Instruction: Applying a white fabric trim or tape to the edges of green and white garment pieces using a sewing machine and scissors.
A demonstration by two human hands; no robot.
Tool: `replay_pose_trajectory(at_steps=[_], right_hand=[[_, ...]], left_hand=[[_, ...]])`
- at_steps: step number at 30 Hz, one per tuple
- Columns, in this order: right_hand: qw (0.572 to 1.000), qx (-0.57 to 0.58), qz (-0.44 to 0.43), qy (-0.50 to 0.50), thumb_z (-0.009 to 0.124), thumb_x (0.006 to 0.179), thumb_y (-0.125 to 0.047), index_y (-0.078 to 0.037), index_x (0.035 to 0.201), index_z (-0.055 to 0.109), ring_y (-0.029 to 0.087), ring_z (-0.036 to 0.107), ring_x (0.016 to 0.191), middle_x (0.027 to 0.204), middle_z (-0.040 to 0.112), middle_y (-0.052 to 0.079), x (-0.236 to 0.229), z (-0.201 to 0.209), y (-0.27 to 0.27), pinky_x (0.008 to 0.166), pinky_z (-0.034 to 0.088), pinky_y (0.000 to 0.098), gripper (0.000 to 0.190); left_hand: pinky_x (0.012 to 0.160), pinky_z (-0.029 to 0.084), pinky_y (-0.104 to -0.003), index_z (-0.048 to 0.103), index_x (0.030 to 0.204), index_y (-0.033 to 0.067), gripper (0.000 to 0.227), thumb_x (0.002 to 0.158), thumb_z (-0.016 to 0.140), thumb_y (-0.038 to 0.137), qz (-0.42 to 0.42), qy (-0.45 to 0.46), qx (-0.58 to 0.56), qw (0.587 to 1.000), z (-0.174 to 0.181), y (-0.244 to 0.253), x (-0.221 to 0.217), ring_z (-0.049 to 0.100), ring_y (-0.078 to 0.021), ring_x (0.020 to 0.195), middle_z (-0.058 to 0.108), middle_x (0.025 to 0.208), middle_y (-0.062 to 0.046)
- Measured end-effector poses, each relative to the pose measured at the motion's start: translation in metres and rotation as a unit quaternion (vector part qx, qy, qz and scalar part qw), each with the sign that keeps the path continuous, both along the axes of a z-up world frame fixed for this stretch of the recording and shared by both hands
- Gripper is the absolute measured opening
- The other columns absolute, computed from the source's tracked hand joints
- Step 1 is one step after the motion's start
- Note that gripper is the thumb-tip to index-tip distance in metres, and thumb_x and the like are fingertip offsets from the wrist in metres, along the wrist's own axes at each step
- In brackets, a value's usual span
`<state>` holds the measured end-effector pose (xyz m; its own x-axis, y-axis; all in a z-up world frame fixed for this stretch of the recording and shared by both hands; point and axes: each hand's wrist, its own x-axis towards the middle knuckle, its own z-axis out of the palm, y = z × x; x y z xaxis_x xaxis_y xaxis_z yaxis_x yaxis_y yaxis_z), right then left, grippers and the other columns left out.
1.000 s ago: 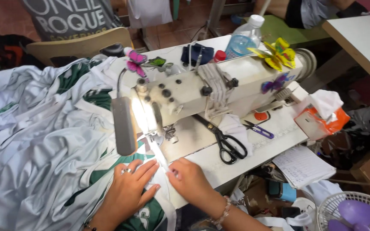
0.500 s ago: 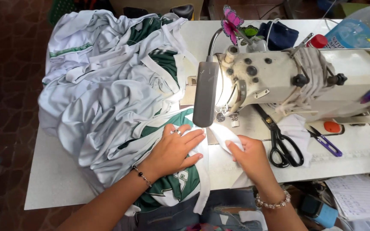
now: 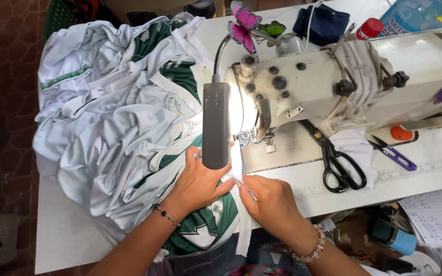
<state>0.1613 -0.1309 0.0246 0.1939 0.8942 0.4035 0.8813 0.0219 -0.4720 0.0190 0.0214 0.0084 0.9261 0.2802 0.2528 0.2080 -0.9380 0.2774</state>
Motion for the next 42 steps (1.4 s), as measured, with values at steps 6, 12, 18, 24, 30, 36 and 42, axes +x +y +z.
replay_pose_trajectory(at_steps=[6,12,18,24,30,36,42], right_hand=[[1.000,-0.011,-0.005,-0.005,0.066,0.093,-0.011,-0.012,0.067,0.042,0.021,0.026,0.050,0.053,0.035,0.001,0.006,0.003,-0.002,0.043,0.027,0.0375,0.036],[0.999,-0.039,0.014,0.022,0.065,0.095,-0.013,-0.010,0.070,0.049,0.022,0.030,0.050,0.055,0.040,0.001,0.008,0.000,-0.005,0.045,0.029,0.0376,0.030],[0.997,-0.062,0.034,0.018,0.064,0.096,-0.011,-0.010,0.068,0.042,0.022,0.037,0.055,0.059,0.041,0.003,0.008,-0.003,-0.011,0.050,0.031,0.0387,0.036],[0.996,-0.028,0.066,-0.053,0.067,0.094,-0.012,-0.004,0.080,0.061,0.030,0.053,0.081,0.123,0.070,0.010,0.010,-0.009,-0.009,0.066,0.042,0.0407,0.017],[0.998,-0.014,0.039,-0.056,0.069,0.097,-0.018,-0.010,0.085,0.073,0.023,0.059,0.081,0.098,0.074,0.005,0.011,-0.008,0.005,0.069,0.039,0.0350,0.015],[0.995,-0.018,0.036,-0.095,0.070,0.095,-0.020,-0.010,0.084,0.072,0.024,0.059,0.083,0.102,0.074,0.005,0.018,-0.020,0.011,0.070,0.039,0.0359,0.015],[0.995,-0.015,0.032,-0.093,0.070,0.095,-0.019,-0.011,0.087,0.074,0.026,0.062,0.085,0.102,0.076,0.002,0.021,-0.018,0.018,0.070,0.039,0.0359,0.012]], left_hand=[[0.094,0.031,-0.051,0.061,0.106,0.0100,0.040,0.103,0.047,0.048,-0.006,0.003,0.031,0.999,-0.007,0.000,0.000,0.058,-0.0334,0.098,0.053,0.152,-0.002],[0.089,0.032,-0.050,0.064,0.121,0.0100,0.041,0.099,0.055,0.044,-0.002,0.003,0.059,0.998,-0.010,0.000,0.001,0.060,-0.0253,0.081,0.058,0.147,-0.002],[0.078,0.029,-0.044,0.061,0.133,0.0252,0.040,0.097,0.052,0.041,0.010,-0.016,0.089,0.996,0.002,-0.002,-0.001,0.054,-0.0258,0.090,0.064,0.086,0.003],[0.075,0.032,-0.045,0.063,0.124,0.0245,0.035,0.093,0.059,0.042,0.022,-0.062,0.145,0.987,-0.002,-0.001,-0.003,0.058,-0.0264,0.108,0.063,0.092,0.006],[0.087,0.033,-0.052,0.066,0.117,0.0213,0.036,0.102,0.047,0.047,0.020,-0.129,0.112,0.985,-0.025,0.008,0.004,0.054,-0.0281,0.120,0.066,0.124,-0.003],[0.086,0.032,-0.052,0.067,0.124,0.0226,0.040,0.102,0.047,0.048,0.025,-0.128,0.118,0.984,-0.041,0.018,0.007,0.054,-0.0280,0.120,0.066,0.125,-0.004],[0.085,0.032,-0.052,0.067,0.129,0.0221,0.040,0.101,0.050,0.045,0.025,-0.134,0.110,0.985,-0.043,0.020,0.008,0.054,-0.0283,0.120,0.067,0.125,-0.005]])
